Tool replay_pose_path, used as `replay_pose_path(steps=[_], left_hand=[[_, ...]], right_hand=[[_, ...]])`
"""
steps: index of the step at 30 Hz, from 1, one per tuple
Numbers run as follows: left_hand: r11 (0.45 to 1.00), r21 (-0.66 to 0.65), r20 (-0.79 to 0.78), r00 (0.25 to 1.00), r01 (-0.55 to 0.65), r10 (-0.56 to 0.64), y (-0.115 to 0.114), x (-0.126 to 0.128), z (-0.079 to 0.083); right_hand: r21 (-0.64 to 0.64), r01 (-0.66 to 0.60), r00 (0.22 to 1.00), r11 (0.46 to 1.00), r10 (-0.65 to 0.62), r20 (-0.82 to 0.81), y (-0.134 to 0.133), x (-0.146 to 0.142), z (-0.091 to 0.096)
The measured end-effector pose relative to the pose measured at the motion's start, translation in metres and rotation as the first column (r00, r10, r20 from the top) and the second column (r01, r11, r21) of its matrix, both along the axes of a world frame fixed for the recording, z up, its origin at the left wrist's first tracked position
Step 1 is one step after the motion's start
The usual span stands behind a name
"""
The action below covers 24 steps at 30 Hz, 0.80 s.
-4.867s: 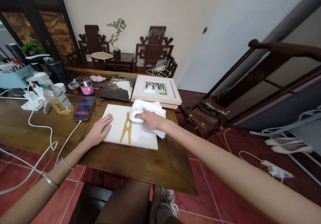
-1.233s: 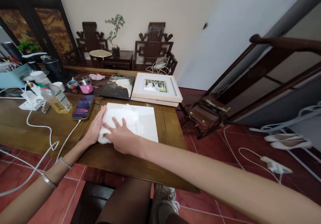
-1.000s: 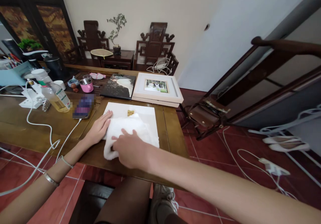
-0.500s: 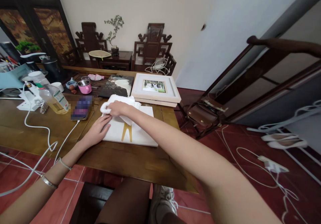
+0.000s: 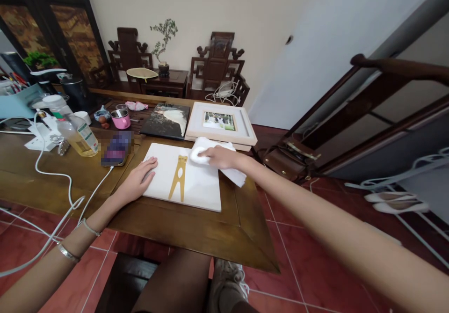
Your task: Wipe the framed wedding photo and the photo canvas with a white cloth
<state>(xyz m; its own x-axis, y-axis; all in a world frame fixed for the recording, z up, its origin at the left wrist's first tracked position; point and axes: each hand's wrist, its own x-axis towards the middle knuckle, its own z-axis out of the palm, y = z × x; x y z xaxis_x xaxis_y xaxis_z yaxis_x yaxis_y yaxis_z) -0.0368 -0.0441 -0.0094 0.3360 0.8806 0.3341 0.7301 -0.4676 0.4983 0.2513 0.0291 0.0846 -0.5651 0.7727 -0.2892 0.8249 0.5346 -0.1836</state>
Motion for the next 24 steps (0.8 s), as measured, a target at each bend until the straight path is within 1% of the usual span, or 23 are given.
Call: replay_pose_path(steps=[2, 4, 6, 8, 10, 12, 14, 18, 20, 22, 24], left_hand=[[1.000, 0.000, -0.001, 1.000, -0.002, 0.002, 0.000, 0.000, 0.000], [1.000, -0.004, 0.006, 1.000, -0.006, 0.006, 0.000, 0.000, 0.001], [1.000, -0.002, 0.016, 1.000, -0.007, 0.007, 0.000, 0.000, 0.001], [1.000, 0.007, 0.020, 1.000, -0.002, 0.002, 0.000, 0.000, 0.000], [1.000, 0.017, 0.020, 1.000, 0.003, -0.003, 0.000, -0.001, 0.000], [1.000, 0.018, 0.019, 1.000, 0.008, -0.008, 0.000, -0.001, 0.000], [1.000, 0.008, 0.018, 1.000, 0.012, -0.012, 0.000, -0.001, 0.001], [1.000, -0.003, 0.036, 0.999, 0.015, -0.015, -0.001, -0.001, 0.004], [1.000, -0.003, 0.039, 0.999, 0.011, -0.011, -0.001, -0.001, 0.006], [1.000, -0.002, 0.034, 0.999, 0.010, -0.010, -0.001, -0.001, 0.007], [1.000, 0.000, 0.031, 0.999, 0.011, -0.011, -0.001, -0.001, 0.007]], right_hand=[[0.004, -0.010, 1.000, 1.000, 0.010, 0.008, -0.016, 0.009, -0.004], [-0.022, -0.041, 0.999, 0.999, 0.041, 0.012, -0.041, 0.009, -0.001], [-0.090, -0.078, 0.997, 0.993, 0.078, -0.003, -0.071, 0.003, 0.010], [-0.192, -0.114, 0.993, 0.975, 0.114, -0.013, -0.098, -0.003, 0.025], [-0.273, -0.131, 0.991, 0.953, 0.134, -0.007, -0.111, -0.007, 0.036], [-0.305, -0.121, 0.992, 0.945, 0.126, -0.002, -0.108, -0.007, 0.040], [-0.283, -0.103, 0.994, 0.954, 0.104, -0.011, -0.088, -0.004, 0.035], [-0.145, -0.095, 0.995, 0.985, 0.091, -0.037, -0.035, 0.001, 0.012], [-0.092, -0.086, 0.996, 0.992, 0.083, -0.040, -0.017, 0.000, 0.000], [-0.043, -0.074, 0.997, 0.996, 0.072, -0.037, -0.009, -0.002, -0.010], [0.002, -0.060, 0.998, 0.998, 0.060, -0.026, -0.011, -0.003, -0.018]])
